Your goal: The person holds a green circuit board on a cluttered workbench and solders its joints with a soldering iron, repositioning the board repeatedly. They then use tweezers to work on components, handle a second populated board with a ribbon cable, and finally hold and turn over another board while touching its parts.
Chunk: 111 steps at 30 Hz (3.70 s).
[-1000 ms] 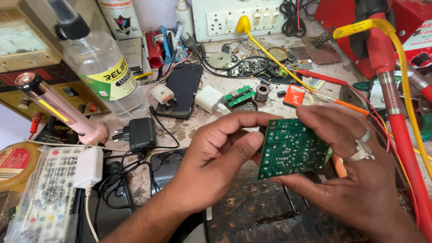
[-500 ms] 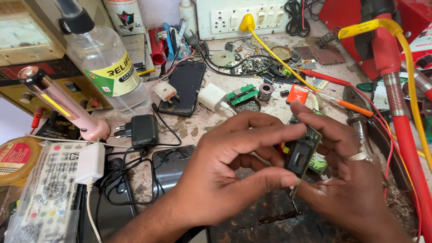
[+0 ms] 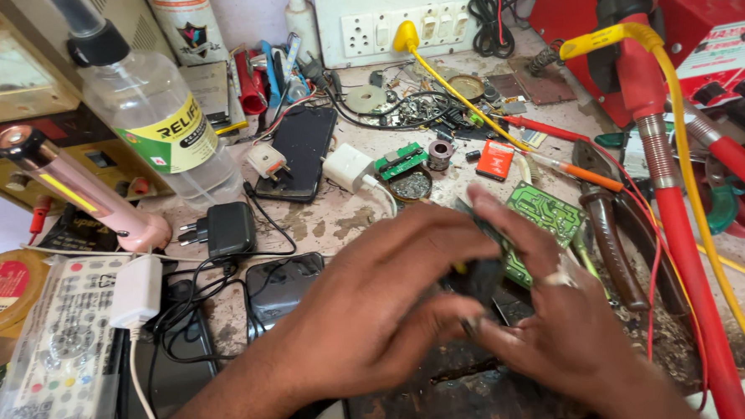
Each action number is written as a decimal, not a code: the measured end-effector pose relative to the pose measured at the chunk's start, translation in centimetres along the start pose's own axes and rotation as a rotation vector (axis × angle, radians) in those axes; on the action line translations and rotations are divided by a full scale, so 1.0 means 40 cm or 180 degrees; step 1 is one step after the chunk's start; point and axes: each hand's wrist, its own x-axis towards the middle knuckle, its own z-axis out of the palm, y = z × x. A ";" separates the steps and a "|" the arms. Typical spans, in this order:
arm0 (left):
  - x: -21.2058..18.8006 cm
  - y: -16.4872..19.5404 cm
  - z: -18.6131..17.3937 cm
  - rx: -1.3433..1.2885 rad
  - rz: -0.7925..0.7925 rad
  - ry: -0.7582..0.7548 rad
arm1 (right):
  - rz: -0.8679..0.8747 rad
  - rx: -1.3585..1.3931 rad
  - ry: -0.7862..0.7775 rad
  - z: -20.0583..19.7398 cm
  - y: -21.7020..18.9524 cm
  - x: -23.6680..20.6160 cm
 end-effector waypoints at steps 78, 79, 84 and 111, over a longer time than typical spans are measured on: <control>-0.026 -0.105 0.061 -0.2224 -0.1832 0.1321 | 0.1576 0.3887 -0.0472 0.058 0.052 -0.096; -0.026 -0.103 0.063 -0.2190 -0.1745 0.1321 | 0.1762 0.3641 -0.0557 0.063 0.048 -0.102; -0.024 -0.098 0.064 -0.1937 -0.1750 0.1376 | 0.2037 0.2766 -0.0329 0.054 0.070 -0.126; -0.015 -0.020 0.050 -0.0530 -0.0848 0.1529 | 0.1713 0.1028 0.0710 0.027 -0.028 -0.026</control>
